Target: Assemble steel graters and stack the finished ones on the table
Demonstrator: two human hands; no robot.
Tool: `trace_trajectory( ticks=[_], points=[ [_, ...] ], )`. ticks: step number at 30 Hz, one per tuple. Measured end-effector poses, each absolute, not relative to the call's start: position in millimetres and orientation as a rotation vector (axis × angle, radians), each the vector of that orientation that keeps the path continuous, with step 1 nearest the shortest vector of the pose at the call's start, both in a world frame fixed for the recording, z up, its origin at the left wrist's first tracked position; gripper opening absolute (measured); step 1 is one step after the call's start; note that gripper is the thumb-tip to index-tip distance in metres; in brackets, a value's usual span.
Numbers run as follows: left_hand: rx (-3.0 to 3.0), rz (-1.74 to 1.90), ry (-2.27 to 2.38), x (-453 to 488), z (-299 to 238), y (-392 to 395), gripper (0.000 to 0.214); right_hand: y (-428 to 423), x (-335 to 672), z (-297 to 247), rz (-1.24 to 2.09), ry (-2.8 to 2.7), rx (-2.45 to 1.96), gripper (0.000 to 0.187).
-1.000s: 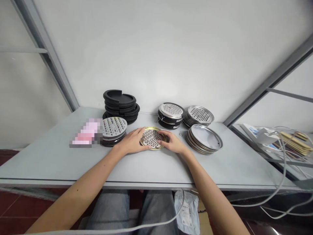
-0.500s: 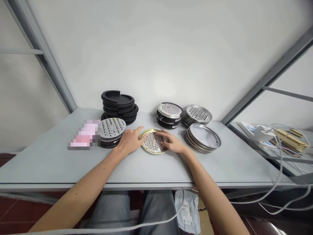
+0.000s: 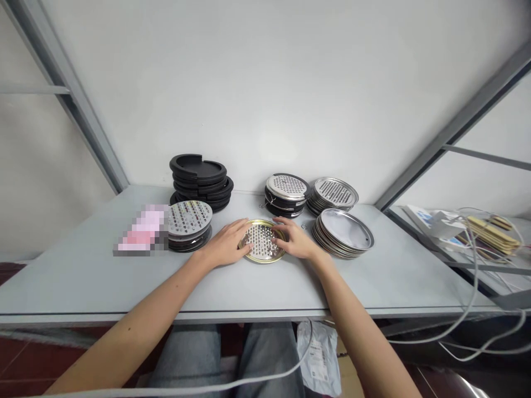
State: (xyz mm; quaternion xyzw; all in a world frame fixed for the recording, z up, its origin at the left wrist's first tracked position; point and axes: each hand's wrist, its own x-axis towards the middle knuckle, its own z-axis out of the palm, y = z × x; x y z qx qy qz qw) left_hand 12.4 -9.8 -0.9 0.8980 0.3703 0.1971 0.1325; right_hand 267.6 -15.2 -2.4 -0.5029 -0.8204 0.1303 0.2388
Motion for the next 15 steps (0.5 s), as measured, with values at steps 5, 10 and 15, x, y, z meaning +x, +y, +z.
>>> trace_trajectory(
  ticks=[5,10,15],
  points=[
    [2.609,0.499,0.951,11.1,1.9,-12.3,0.063,-15.7,261.9,-5.5,0.386,-2.241,-1.35,0.041],
    [2.582,0.417,1.025,11.0,9.9,-12.8,0.076,-14.4,258.4,-12.3,0.44,-2.304,-1.282,0.043],
    [2.552,0.33,1.09,8.9,11.2,-10.8,0.082,-12.6,256.3,-14.1,0.475,-2.373,-1.252,0.037]
  ],
)
